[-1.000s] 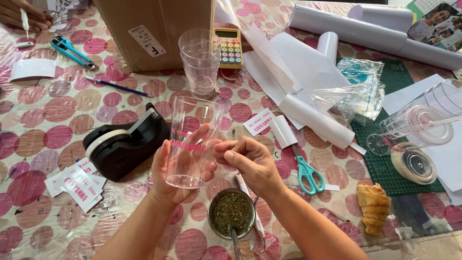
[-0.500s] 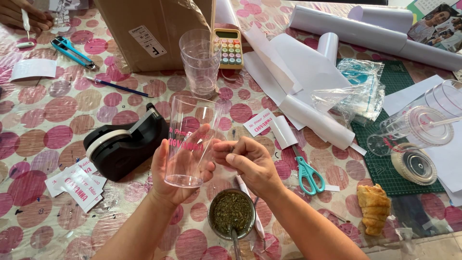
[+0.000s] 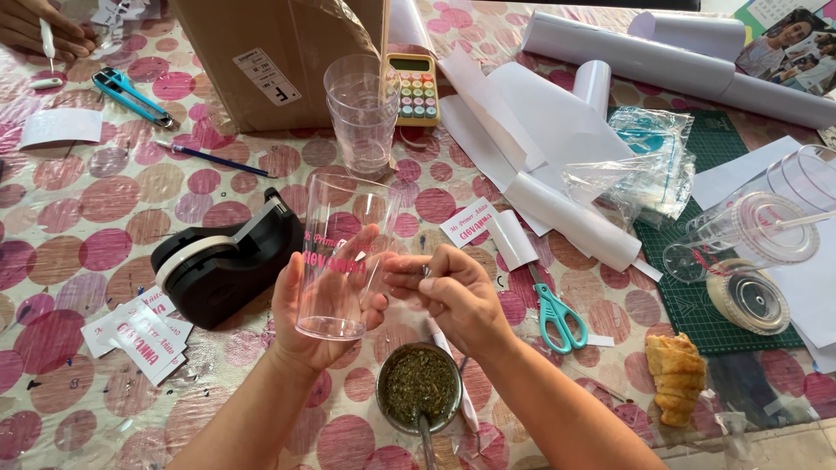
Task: Applying custom vinyl labels to clear plastic cups using a weeding tool and ruler
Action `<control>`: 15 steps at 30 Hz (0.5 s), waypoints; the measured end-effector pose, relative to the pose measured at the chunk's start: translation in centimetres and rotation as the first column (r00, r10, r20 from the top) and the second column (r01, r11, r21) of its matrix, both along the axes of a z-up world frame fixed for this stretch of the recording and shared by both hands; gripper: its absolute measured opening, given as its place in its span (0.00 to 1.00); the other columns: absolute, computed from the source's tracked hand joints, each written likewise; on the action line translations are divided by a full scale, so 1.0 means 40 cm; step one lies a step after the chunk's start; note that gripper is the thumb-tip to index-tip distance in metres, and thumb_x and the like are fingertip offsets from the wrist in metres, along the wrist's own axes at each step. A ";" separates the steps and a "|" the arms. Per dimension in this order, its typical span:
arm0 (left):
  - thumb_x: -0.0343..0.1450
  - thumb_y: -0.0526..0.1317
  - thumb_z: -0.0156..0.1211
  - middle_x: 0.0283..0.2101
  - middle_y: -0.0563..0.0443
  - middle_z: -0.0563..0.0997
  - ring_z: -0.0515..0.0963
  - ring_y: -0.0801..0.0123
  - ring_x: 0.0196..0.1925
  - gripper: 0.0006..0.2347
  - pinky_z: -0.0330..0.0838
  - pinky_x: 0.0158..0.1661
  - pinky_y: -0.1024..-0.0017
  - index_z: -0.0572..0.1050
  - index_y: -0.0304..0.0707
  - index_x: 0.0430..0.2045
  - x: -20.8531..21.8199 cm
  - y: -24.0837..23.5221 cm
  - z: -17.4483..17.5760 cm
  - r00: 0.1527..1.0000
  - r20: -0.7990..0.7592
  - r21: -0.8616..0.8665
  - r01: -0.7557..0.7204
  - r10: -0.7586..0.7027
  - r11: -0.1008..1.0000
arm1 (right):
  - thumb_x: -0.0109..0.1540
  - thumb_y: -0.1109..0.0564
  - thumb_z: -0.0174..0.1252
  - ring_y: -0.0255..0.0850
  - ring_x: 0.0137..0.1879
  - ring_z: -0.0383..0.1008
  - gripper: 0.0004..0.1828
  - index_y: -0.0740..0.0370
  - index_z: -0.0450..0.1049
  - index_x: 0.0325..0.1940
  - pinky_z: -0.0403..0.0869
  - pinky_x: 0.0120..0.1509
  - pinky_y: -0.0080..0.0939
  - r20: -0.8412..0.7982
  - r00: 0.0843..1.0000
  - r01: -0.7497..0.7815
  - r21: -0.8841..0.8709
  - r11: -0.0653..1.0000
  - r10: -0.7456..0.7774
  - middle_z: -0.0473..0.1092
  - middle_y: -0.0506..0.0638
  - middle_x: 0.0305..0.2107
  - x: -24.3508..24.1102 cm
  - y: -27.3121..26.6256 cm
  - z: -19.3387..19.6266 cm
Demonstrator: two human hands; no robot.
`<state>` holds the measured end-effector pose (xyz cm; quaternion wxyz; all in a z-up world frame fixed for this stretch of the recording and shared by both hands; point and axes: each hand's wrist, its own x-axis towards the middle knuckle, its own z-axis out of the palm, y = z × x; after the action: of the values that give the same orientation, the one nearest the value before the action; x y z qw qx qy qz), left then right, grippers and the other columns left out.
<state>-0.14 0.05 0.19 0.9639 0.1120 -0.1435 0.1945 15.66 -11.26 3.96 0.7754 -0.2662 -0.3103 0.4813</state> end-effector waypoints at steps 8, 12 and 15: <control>0.71 0.60 0.58 0.67 0.26 0.65 0.82 0.40 0.52 0.40 0.81 0.52 0.52 0.48 0.41 0.74 0.008 0.017 0.007 0.999 0.041 -0.003 -0.031 0.031 1.000 | 0.62 0.71 0.46 0.67 0.56 0.77 0.08 0.65 0.60 0.30 0.80 0.58 0.60 -0.142 0.984 -0.107 0.020 0.994 0.109 0.70 0.85 0.51 0.046 0.010 -0.021; 0.72 0.58 0.57 0.69 0.24 0.62 0.81 0.36 0.53 0.38 0.79 0.54 0.49 0.50 0.41 0.73 -0.001 0.022 0.015 0.995 0.064 0.006 -0.074 0.073 0.997 | 0.65 0.67 0.46 0.61 0.53 0.80 0.05 0.66 0.63 0.34 0.80 0.57 0.57 -0.148 0.988 -0.051 -0.034 0.998 0.045 0.74 0.77 0.49 0.080 0.014 -0.002; 0.73 0.57 0.56 0.70 0.26 0.61 0.80 0.35 0.55 0.36 0.77 0.56 0.48 0.50 0.41 0.73 -0.004 0.027 0.011 0.995 0.073 0.032 -0.075 0.073 0.997 | 0.68 0.62 0.50 0.51 0.47 0.83 0.04 0.66 0.69 0.41 0.81 0.54 0.49 -0.094 0.991 0.086 -0.128 0.988 -0.098 0.78 0.67 0.42 0.108 0.006 0.045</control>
<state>-0.31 1.13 0.63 0.9481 0.1268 -0.1772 0.2316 19.99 -11.04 5.75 0.7933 -0.3035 -0.2280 0.4760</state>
